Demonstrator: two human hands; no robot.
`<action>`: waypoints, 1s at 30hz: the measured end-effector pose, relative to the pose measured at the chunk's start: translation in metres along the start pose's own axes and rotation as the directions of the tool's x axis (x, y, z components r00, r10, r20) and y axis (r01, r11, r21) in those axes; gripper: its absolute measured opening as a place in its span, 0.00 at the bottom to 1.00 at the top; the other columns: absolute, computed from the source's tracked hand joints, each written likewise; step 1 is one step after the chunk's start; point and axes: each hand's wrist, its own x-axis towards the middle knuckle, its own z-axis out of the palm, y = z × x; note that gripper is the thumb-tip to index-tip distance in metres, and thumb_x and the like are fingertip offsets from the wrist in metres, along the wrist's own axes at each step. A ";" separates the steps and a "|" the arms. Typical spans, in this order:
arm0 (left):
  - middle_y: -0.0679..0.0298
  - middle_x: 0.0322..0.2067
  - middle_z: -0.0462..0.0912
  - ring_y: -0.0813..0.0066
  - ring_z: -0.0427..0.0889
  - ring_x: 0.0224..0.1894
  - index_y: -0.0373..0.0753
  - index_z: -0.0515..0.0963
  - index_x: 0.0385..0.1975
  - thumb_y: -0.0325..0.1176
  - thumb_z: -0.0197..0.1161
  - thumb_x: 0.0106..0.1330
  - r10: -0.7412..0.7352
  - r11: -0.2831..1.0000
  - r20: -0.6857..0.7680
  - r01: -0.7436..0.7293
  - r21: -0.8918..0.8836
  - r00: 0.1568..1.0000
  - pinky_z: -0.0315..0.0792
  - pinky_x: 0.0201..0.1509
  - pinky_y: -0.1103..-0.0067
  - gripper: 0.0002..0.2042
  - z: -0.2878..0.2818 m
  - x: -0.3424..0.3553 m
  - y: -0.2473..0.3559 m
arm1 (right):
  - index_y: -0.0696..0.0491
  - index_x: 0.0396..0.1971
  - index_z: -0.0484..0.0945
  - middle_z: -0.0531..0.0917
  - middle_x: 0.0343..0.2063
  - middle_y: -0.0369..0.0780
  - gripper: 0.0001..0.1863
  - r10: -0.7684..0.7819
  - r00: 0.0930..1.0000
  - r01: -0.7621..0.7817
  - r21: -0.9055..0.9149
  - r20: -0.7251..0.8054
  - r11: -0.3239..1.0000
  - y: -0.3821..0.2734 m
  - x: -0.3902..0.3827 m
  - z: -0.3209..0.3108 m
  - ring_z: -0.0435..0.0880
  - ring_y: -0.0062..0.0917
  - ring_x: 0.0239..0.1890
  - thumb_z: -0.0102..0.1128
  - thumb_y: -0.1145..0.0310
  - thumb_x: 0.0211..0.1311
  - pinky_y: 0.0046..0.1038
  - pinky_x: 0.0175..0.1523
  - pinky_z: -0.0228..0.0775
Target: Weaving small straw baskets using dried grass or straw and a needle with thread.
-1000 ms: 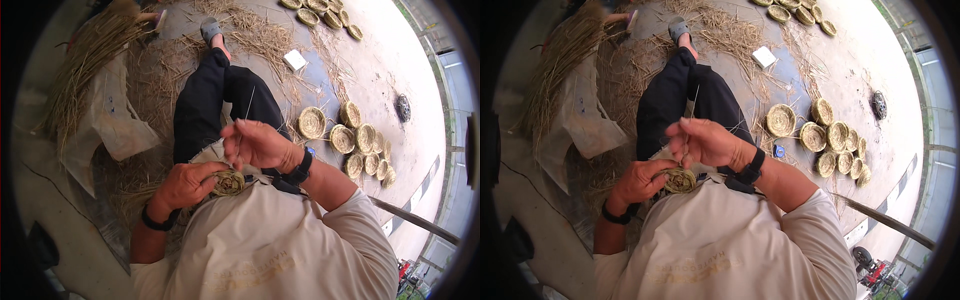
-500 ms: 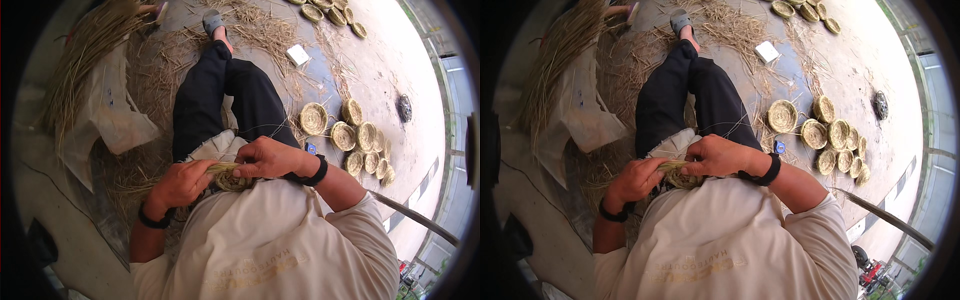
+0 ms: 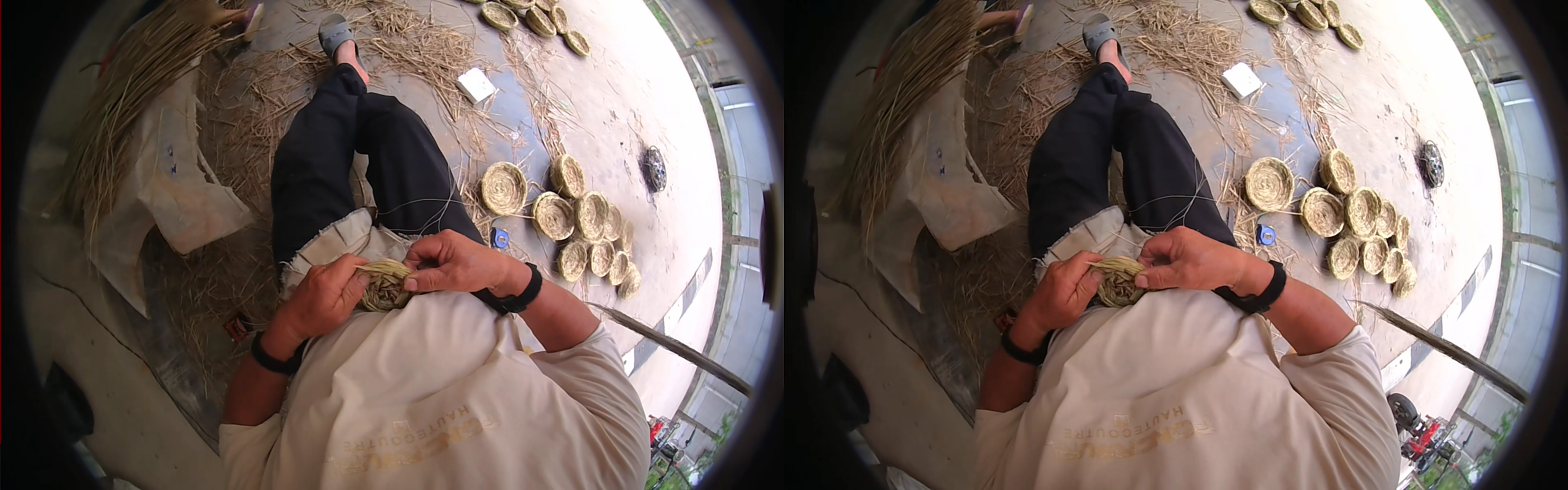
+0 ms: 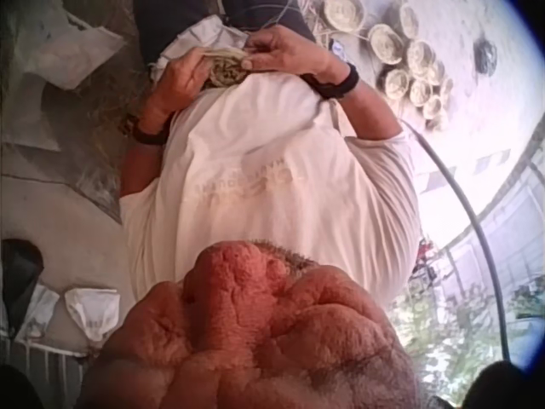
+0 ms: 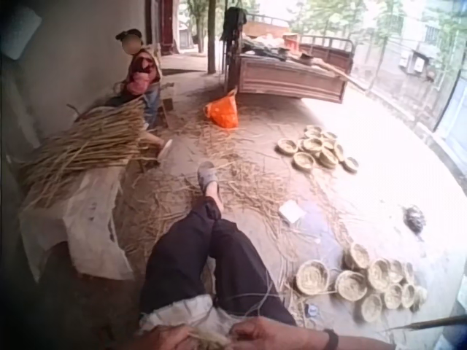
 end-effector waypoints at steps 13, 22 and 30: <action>0.46 0.29 0.84 0.45 0.86 0.32 0.31 0.78 0.43 0.30 0.58 0.74 -0.012 0.999 0.072 0.009 0.045 0.997 0.77 0.35 0.62 0.08 -0.018 0.019 0.029 | 0.59 0.28 0.83 0.76 0.17 0.37 0.25 -0.084 0.990 0.078 -0.051 -0.118 0.996 -0.020 0.023 0.007 0.73 0.19 0.22 0.67 0.50 0.72 0.30 0.28 0.66; 0.44 0.35 0.86 0.47 0.88 0.36 0.28 0.80 0.49 0.28 0.58 0.73 0.019 0.993 0.091 -0.008 -0.120 0.996 0.79 0.40 0.65 0.11 -0.020 0.019 0.022 | 0.58 0.21 0.79 0.76 0.16 0.48 0.26 -0.238 0.966 0.180 -0.398 -0.101 0.899 -0.031 0.026 0.006 0.76 0.43 0.19 0.66 0.51 0.71 0.38 0.27 0.67; 0.45 0.28 0.83 0.44 0.85 0.33 0.31 0.79 0.44 0.29 0.60 0.73 0.000 1.000 0.120 0.004 -0.030 0.993 0.76 0.37 0.62 0.08 -0.021 0.019 0.026 | 0.58 0.29 0.83 0.80 0.17 0.36 0.19 -0.077 0.988 0.082 0.030 -0.137 0.996 -0.020 0.027 -0.007 0.81 0.28 0.20 0.61 0.57 0.76 0.35 0.27 0.69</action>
